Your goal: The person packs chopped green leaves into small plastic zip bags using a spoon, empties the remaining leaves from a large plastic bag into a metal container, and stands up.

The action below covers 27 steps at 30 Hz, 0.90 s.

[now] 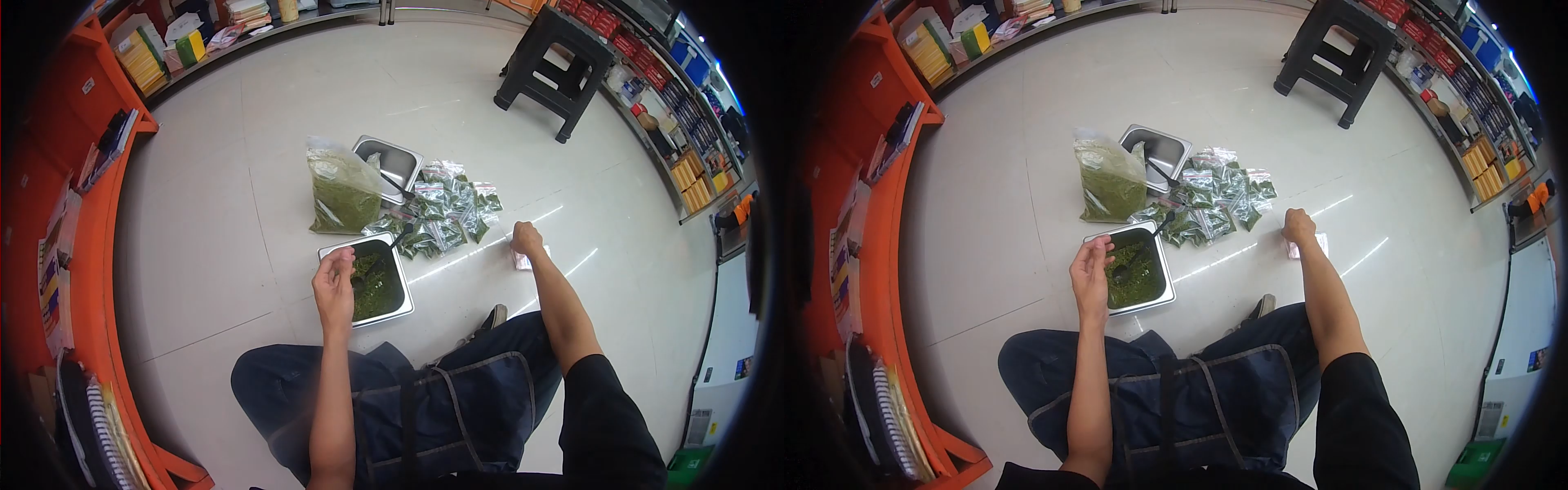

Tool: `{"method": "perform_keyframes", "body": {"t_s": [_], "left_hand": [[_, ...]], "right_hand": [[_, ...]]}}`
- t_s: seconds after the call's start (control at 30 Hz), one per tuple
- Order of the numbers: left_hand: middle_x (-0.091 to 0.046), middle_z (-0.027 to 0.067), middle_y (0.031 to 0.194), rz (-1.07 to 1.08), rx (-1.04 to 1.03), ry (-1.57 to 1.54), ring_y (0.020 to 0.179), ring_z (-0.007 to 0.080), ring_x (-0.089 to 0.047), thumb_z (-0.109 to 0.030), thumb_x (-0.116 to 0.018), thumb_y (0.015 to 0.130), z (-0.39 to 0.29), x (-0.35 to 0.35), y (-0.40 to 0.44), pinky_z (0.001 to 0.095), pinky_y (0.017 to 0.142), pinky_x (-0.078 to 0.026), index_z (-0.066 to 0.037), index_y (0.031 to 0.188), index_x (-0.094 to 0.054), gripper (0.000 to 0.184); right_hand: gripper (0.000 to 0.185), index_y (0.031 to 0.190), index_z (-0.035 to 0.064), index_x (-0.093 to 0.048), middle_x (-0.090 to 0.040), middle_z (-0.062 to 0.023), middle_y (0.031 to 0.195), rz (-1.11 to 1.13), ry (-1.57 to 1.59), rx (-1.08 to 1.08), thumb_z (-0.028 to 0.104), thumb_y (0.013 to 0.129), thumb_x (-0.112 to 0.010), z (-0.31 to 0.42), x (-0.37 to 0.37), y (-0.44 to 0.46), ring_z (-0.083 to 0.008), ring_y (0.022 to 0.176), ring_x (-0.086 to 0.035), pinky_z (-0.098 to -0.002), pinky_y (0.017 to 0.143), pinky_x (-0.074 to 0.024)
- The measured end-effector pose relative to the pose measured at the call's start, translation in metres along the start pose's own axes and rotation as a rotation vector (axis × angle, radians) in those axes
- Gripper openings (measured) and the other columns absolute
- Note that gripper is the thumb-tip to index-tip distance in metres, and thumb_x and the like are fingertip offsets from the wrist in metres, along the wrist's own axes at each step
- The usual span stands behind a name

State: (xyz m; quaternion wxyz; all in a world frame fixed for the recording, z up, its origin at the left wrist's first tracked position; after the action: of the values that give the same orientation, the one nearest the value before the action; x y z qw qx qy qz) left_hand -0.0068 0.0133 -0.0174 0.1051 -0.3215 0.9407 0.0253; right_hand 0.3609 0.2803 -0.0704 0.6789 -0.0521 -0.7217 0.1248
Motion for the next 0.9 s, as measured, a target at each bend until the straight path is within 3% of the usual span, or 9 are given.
{"method": "perform_keyframes", "body": {"t_s": [0.27, 0.4, 0.5, 0.57, 0.6, 0.7, 0.77, 0.87, 0.9], "left_hand": [[-0.066, 0.0096, 0.11, -0.002, 0.001, -0.004, 0.102, 0.0165, -0.06, -0.029, -0.06, 0.101, -0.001, 0.0, 0.0, 0.0304, 0.088, -0.048, 0.003, 0.11, -0.064, 0.034], [-0.066, 0.01, 0.11, -0.003, -0.005, -0.008, 0.102, 0.0168, -0.061, -0.029, -0.059, 0.101, -0.002, 0.0, 0.0, 0.0306, 0.089, -0.048, 0.003, 0.11, -0.064, 0.034], [-0.066, 0.0099, 0.11, -0.009, 0.005, -0.006, 0.102, 0.0168, -0.06, -0.029, -0.059, 0.101, -0.003, 0.0, 0.0, 0.0307, 0.089, -0.048, 0.004, 0.111, -0.064, 0.034], [-0.066, 0.0098, 0.11, -0.003, 0.006, -0.004, 0.102, 0.0166, -0.06, -0.029, -0.059, 0.101, -0.003, 0.0, 0.0, 0.0307, 0.089, -0.048, 0.004, 0.11, -0.064, 0.034], [-0.066, 0.0098, 0.11, -0.004, 0.007, -0.003, 0.102, 0.0166, -0.06, -0.029, -0.059, 0.101, -0.003, 0.0, -0.001, 0.0307, 0.089, -0.048, 0.004, 0.11, -0.064, 0.034], [-0.066, 0.0097, 0.11, 0.003, 0.004, -0.009, 0.102, 0.0163, -0.06, -0.029, -0.06, 0.101, -0.003, 0.0, 0.0, 0.0306, 0.089, -0.048, 0.004, 0.11, -0.064, 0.035], [-0.066, 0.0099, 0.11, 0.004, 0.007, -0.003, 0.102, 0.0162, -0.06, -0.029, -0.06, 0.101, -0.002, 0.0, 0.0, 0.0306, 0.089, -0.048, 0.004, 0.111, -0.064, 0.035], [-0.067, 0.0083, 0.11, 0.006, -0.007, 0.012, 0.102, 0.0158, -0.061, -0.031, -0.058, 0.102, -0.001, 0.0, 0.0, 0.0301, 0.086, -0.049, -0.001, 0.105, -0.066, 0.031], [-0.067, 0.0083, 0.11, 0.004, -0.007, 0.012, 0.102, 0.0158, -0.061, -0.031, -0.058, 0.102, -0.001, 0.0, 0.001, 0.0301, 0.086, -0.049, -0.001, 0.105, -0.066, 0.031]], "right_hand": [[0.023, 0.101, -0.0017, -0.065, -0.063, -0.0262, 0.106, -0.106, -0.053, 0.088, 0.004, 0.08, -0.061, 0.0, -0.009, 0.012, -0.0425, 0.098, -0.066, -0.0465, 0.083, -0.0566], [0.024, 0.102, -0.0012, -0.065, -0.063, -0.0264, 0.106, -0.026, -0.113, 0.092, 0.003, 0.078, -0.063, 0.001, -0.009, 0.013, -0.0419, 0.099, -0.065, -0.0458, 0.084, -0.0565], [0.028, 0.104, -0.0012, -0.066, -0.062, -0.0269, 0.11, -0.105, -0.071, 0.077, 0.004, 0.077, -0.067, 0.002, -0.014, 0.01, -0.0422, 0.104, -0.064, -0.0449, 0.088, -0.0558], [0.031, 0.111, 0.0029, -0.069, -0.056, -0.0241, 0.13, -0.057, -0.088, -0.136, 0.008, 0.08, -0.069, 0.015, -0.002, -0.011, -0.0424, 0.111, -0.063, -0.0451, 0.091, -0.0557], [0.031, 0.111, 0.0029, -0.069, -0.056, -0.0241, 0.13, -0.056, -0.088, -0.136, 0.008, 0.08, -0.069, 0.015, -0.003, -0.009, -0.0424, 0.111, -0.063, -0.0451, 0.091, -0.0557], [0.033, 0.111, 0.001, -0.069, -0.058, -0.0269, 0.126, 0.161, -0.11, -0.198, 0.01, 0.079, -0.071, 0.008, -0.006, 0.001, -0.0428, 0.109, -0.064, -0.0451, 0.09, -0.0558], [0.031, 0.107, -0.0014, -0.069, -0.064, -0.0277, 0.114, 0.241, -0.111, -0.003, 0.009, 0.078, -0.07, 0.003, -0.008, 0.006, -0.0425, 0.104, -0.066, -0.0447, 0.088, -0.0563], [0.027, 0.103, -0.0025, -0.069, -0.067, -0.0277, 0.104, -0.064, -0.008, -0.045, 0.006, 0.078, -0.069, -0.008, -0.023, 0.014, -0.042, 0.103, -0.066, -0.044, 0.086, -0.0569], [0.027, 0.103, -0.0025, -0.069, -0.067, -0.0277, 0.104, -0.063, -0.008, -0.044, 0.006, 0.078, -0.069, -0.009, -0.024, 0.016, -0.042, 0.103, -0.066, -0.044, 0.086, -0.0569]]}}
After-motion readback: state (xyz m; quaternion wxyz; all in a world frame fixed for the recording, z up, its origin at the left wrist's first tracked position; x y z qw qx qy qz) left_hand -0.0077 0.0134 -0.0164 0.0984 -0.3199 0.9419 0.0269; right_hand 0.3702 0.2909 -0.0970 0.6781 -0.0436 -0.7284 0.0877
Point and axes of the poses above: each hand's wrist, its own y-axis towards the middle knuckle, its own x-axis out of the back of the hand, z = x × y, the point moved 1 cm from there along y, towards the middle knuckle
